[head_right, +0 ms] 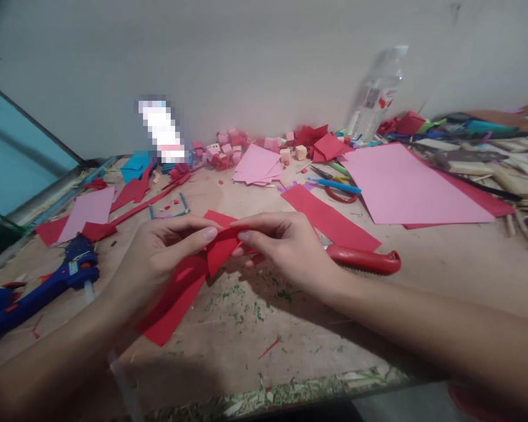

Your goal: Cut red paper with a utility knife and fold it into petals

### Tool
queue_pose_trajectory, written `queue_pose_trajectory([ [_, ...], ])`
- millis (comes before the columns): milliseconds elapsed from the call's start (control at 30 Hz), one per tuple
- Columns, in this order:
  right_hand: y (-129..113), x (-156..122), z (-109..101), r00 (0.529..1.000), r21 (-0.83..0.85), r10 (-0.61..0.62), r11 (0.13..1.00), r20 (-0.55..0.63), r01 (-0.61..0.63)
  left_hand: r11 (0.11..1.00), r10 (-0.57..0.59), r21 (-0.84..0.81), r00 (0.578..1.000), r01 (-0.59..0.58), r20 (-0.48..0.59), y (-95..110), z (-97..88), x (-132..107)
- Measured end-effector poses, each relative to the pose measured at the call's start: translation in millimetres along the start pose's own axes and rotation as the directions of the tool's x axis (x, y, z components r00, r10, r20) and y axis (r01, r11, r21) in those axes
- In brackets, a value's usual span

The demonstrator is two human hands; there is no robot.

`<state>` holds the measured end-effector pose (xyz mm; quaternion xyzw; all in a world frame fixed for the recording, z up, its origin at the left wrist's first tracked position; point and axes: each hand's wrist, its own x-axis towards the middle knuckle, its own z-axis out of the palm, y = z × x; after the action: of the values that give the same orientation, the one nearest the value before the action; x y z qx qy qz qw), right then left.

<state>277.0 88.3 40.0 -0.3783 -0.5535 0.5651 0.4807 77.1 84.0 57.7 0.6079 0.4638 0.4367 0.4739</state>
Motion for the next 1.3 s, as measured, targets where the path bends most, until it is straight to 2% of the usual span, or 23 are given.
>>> queue_pose_trajectory([
  [167, -6.6, 0.5, -3.7, 0.992, -0.019, 0.109, 0.994, 0.07, -0.108, 0.988, 0.105, 0.114, 0.994, -0.101, -0.026, 2.1, 2.4, -0.3],
  [267, -6.0, 1.0, -5.2, 0.984, -0.081, 0.148, 0.987, 0.095, -0.141, 0.988, 0.104, 0.113, 0.995, -0.104, 0.009, 1.1, 5.3, -1.8],
  [600, 1.1, 0.8, -5.6, 0.988, -0.102, 0.108, 0.99, 0.115, -0.097, 0.975, 0.098, 0.192, 0.993, -0.11, 0.068, 2.4, 3.7, -1.0],
  [867, 0.0, 0.6, -8.9, 0.993, -0.206, 0.063, 0.978, 0.105, -0.04, 0.946, 0.137, 0.297, 0.991, -0.131, -0.001, 0.6, 1.7, -1.8],
  [1067, -2.3, -0.1, -7.2, 0.992, -0.197, 0.068, 0.979, 0.11, -0.045, 0.946, 0.156, 0.275, 0.985, -0.17, 0.073, -0.6, 5.1, -2.2],
  [1300, -1.4, 0.4, -7.3, 0.986, -0.179, 0.082, 0.982, 0.144, -0.056, 0.878, 0.224, 0.407, 0.968, -0.25, 0.112, -0.2, 4.4, -6.6],
])
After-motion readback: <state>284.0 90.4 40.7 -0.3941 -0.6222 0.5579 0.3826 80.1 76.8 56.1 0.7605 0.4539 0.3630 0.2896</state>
